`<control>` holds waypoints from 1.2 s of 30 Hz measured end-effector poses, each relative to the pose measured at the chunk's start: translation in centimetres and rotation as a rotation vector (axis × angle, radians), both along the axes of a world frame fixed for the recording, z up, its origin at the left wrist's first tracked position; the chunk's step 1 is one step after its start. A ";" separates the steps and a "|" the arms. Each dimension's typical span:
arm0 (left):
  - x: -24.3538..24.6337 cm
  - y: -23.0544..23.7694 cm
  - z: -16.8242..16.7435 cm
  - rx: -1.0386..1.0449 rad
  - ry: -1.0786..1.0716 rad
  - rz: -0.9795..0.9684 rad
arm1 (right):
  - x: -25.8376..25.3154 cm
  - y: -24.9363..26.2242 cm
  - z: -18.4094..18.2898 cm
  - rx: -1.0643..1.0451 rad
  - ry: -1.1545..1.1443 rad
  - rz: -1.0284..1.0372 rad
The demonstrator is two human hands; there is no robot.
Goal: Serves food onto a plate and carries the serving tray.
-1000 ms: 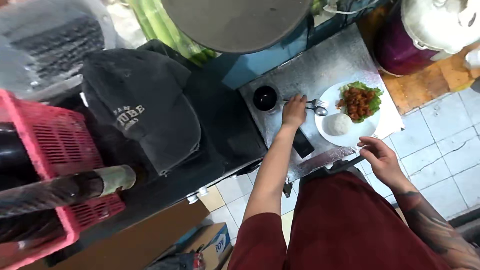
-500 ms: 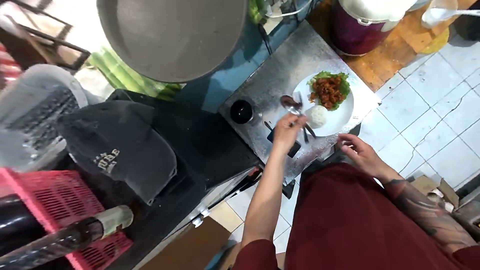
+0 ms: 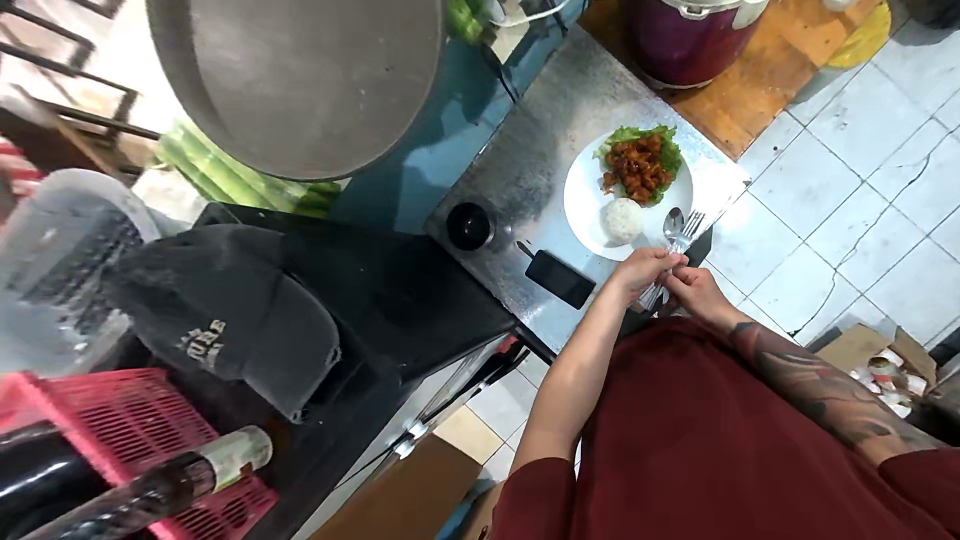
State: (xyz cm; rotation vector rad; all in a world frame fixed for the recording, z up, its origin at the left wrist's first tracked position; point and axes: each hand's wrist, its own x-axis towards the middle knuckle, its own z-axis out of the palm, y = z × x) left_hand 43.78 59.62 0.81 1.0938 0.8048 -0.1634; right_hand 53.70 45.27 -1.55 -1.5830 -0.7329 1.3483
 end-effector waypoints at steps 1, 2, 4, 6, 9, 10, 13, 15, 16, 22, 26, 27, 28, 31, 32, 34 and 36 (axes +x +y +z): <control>0.0 0.0 0.0 0.005 0.002 0.004 | -0.1 0.0 -0.1 0.004 -0.028 -0.033; 0.1 0.0 -0.1 0.031 0.007 0.001 | -0.2 0.0 -0.2 0.008 -0.059 -0.053; 0.0 0.1 -0.2 0.184 0.054 -0.066 | -0.4 -0.1 -0.4 -0.010 -0.127 -0.070; -0.2 0.1 -0.1 0.415 0.184 -0.165 | -0.6 0.3 -0.8 -0.048 -0.176 -0.097; -0.6 -0.3 1.4 0.623 0.399 -0.229 | -0.2 2.6 -0.9 -0.113 -0.207 -0.106; -1.0 -0.6 2.2 0.653 0.434 -0.209 | 0.0 3.4 -1.0 -0.143 -0.212 -0.094; -2.8 -1.5 3.1 0.712 0.472 -0.154 | 0.0 5.1 -0.6 -0.254 -0.165 -0.062; -4.0 -1.6 3.1 0.715 0.490 -0.157 | -0.3 5.8 -0.4 -0.311 -0.081 -0.041; -4.4 -1.6 3.1 0.711 0.496 -0.163 | -0.3 6.1 -0.4 -0.331 -0.049 -0.013; -6.1 -2.4 3.7 0.775 0.507 -0.127 | 1.5 6.7 -0.3 -0.352 0.088 0.154; -5.8 -2.3 3.3 0.768 0.540 -0.117 | 2.7 6.2 -0.4 -0.380 0.099 0.207; -5.7 -2.2 3.2 0.765 0.544 -0.116 | 2.9 5.7 -0.3 -0.390 0.098 0.199; -5.7 -2.1 3.1 0.762 0.547 -0.112 | 2.9 5.1 -0.3 -0.396 0.087 0.179; -5.8 -1.1 3.0 0.753 0.584 -0.065 | 4.2 3.6 -1.3 -0.319 0.053 0.128; -5.6 -0.3 3.0 0.756 0.624 -0.038 | 4.7 2.8 -2.3 -0.283 0.066 0.067; -4.9 1.9 2.9 0.755 0.720 0.056 | 5.1 2.3 -3.0 -0.224 0.138 -0.070; -4.5 4.3 2.1 0.816 0.754 0.202 | 5.3 3.3 -2.9 -0.161 0.195 -0.183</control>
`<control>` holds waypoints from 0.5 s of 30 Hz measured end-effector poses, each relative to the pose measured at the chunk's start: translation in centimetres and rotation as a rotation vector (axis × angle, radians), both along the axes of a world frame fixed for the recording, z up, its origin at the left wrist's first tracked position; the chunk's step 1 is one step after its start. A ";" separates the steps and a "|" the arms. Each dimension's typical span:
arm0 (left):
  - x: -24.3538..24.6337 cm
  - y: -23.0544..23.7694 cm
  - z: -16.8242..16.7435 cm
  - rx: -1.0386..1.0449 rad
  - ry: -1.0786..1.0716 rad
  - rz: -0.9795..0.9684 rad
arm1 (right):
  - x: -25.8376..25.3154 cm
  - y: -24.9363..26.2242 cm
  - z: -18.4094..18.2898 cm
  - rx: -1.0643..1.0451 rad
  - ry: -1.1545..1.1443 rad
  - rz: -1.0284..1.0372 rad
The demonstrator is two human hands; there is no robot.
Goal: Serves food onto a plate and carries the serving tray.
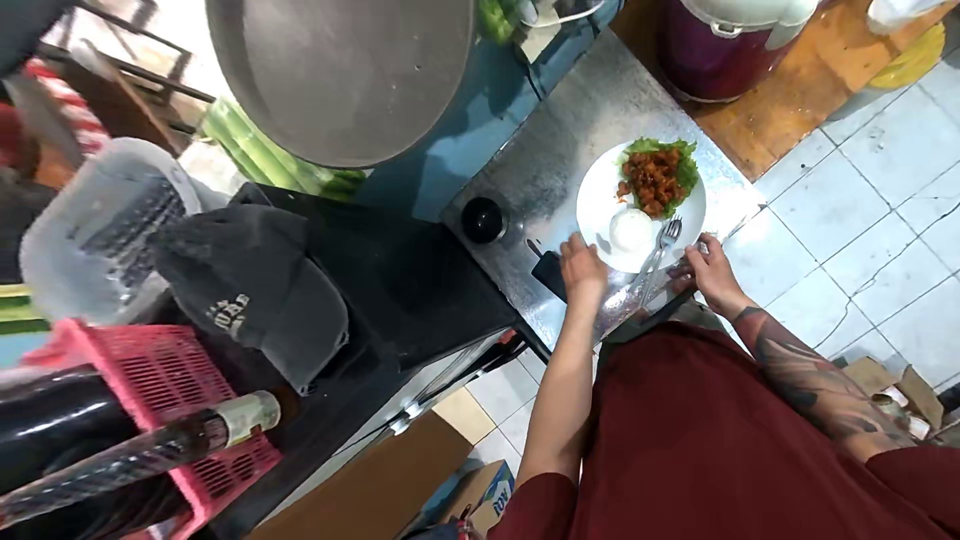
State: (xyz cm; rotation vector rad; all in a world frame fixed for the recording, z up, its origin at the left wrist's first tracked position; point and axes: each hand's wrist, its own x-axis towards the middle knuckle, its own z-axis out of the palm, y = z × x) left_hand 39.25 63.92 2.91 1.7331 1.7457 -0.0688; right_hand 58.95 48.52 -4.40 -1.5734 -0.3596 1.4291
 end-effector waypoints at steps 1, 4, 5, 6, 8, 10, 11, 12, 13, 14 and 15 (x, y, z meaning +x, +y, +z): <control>0.0 1.2 -0.7 0.037 -0.025 0.044 | 0.1 0.7 0.1 0.019 -0.002 -0.028; 0.0 4.5 -2.9 0.003 -0.121 0.077 | 0.9 2.4 0.0 0.047 -0.064 -0.014; -0.1 5.3 -3.4 -0.002 -0.152 0.073 | 1.3 2.8 -0.1 0.050 -0.094 0.008; -0.1 5.8 -3.7 0.002 -0.177 0.073 | 1.7 3.2 -0.2 0.047 -0.121 0.035; -0.1 6.2 -4.1 0.004 -0.200 0.083 | 2.6 3.7 0.0 0.029 -0.153 0.087; -0.2 5.9 -4.0 -0.018 -0.198 0.098 | 4.0 4.2 0.2 0.014 -0.194 0.141; -0.2 5.6 -3.8 -0.044 -0.203 0.105 | 5.0 4.5 0.4 0.015 -0.222 0.177; -0.3 5.3 -3.7 -0.077 -0.216 0.120 | 6.0 4.9 0.4 0.019 -0.248 0.213; -0.4 4.9 -3.8 -0.105 -0.244 0.145 | 6.9 5.3 0.5 0.026 -0.273 0.252; -0.5 4.3 -3.9 -0.115 -0.284 0.180 | 7.9 5.7 0.5 0.038 -0.297 0.294; -0.5 3.7 -3.9 -0.117 -0.328 0.215 | 8.7 6.2 0.5 0.050 -0.324 0.337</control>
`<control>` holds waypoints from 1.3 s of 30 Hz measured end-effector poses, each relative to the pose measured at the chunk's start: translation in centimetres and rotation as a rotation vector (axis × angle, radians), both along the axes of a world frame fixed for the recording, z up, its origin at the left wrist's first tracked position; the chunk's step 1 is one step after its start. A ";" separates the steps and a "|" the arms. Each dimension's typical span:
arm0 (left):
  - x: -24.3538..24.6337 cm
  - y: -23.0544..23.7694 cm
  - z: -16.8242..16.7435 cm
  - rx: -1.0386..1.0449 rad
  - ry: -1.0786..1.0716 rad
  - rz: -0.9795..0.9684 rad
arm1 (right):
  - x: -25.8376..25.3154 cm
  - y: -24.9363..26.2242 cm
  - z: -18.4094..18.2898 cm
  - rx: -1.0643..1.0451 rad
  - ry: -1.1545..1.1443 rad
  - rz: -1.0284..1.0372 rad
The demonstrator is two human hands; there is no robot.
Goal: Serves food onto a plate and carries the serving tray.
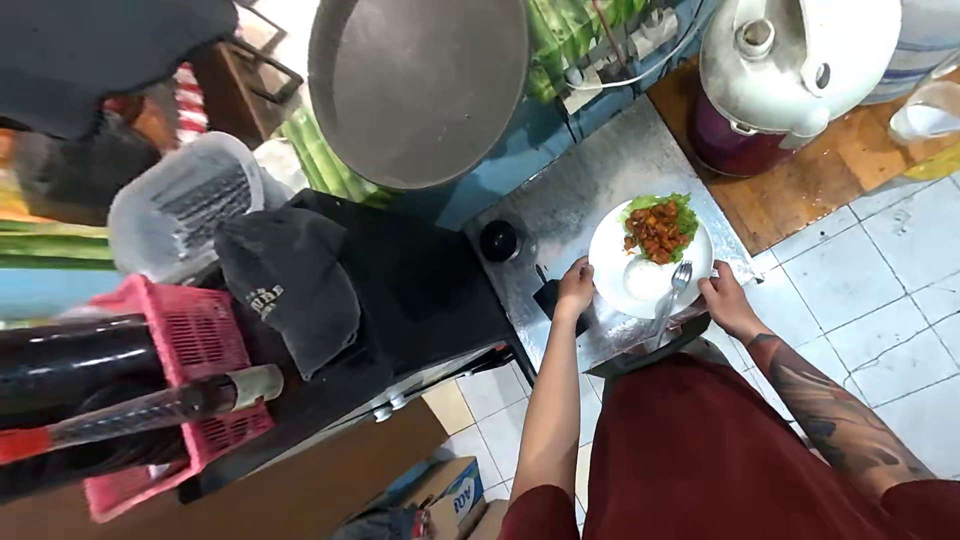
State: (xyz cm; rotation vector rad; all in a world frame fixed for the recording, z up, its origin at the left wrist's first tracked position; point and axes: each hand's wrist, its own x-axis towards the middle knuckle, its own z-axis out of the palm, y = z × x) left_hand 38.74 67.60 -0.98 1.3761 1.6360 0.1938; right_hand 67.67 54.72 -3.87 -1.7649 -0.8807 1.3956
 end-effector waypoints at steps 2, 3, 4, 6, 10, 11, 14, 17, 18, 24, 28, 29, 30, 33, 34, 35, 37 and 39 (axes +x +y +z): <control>0.1 -1.2 0.5 -0.009 -0.044 0.041 | 1.5 1.0 0.2 0.014 -0.044 0.081; 0.2 -1.4 0.6 -0.010 -0.044 0.040 | 2.2 1.6 0.3 0.017 -0.053 0.115; 0.3 -1.6 0.4 -0.003 -0.029 0.031 | 2.8 2.2 0.6 0.015 -0.056 0.147; 0.3 -2.0 0.0 0.012 -0.002 0.022 | 3.9 3.5 1.1 0.017 -0.069 0.211; 0.1 -4.0 1.5 0.096 -0.026 0.095 | 5.5 6.1 4.0 0.037 -0.035 0.306; 0.0 -4.4 2.2 0.132 -0.037 0.122 | 5.8 6.9 5.1 0.055 -0.035 0.335; 0.2 -5.5 5.4 0.205 -0.108 0.268 | 6.4 9.6 8.9 0.122 -0.090 0.446; 0.4 -6.0 10.0 0.250 -0.173 0.425 | 6.4 12.6 13.7 0.221 -0.132 0.555; 0.3 -6.1 11.5 0.271 -0.190 0.464 | 6.3 13.6 15.5 0.252 -0.140 0.580; -0.9 -3.4 19.9 0.442 -0.236 0.595 | 3.7 20.7 24.7 0.441 -0.218 0.728; -2.9 0.9 22.8 0.519 -0.172 0.608 | 0.7 27.5 28.4 0.521 -0.245 0.829; -3.5 2.4 23.3 0.526 -0.157 0.610 | -0.2 29.3 29.1 0.536 -0.277 0.859; -4.0 4.1 23.5 0.529 -0.139 0.615 | -1.2 31.1 29.7 0.529 -0.312 0.883; -6.3 9.8 23.3 0.526 -0.078 0.619 | -4.5 36.9 30.0 0.456 -0.342 0.861; -7.1 11.7 23.0 0.522 -0.058 0.613 | -5.4 38.8 29.8 0.446 -0.358 0.858; -7.9 13.4 22.7 0.516 -0.043 0.610 | -6.3 40.7 29.4 0.447 -0.378 0.860; -9.2 16.3 22.1 0.496 -0.025 0.621 | -8.0 43.9 28.3 0.442 -0.416 0.837; -10.0 18.4 21.4 0.469 -0.016 0.647 | -9.7 46.1 27.1 0.419 -0.473 0.793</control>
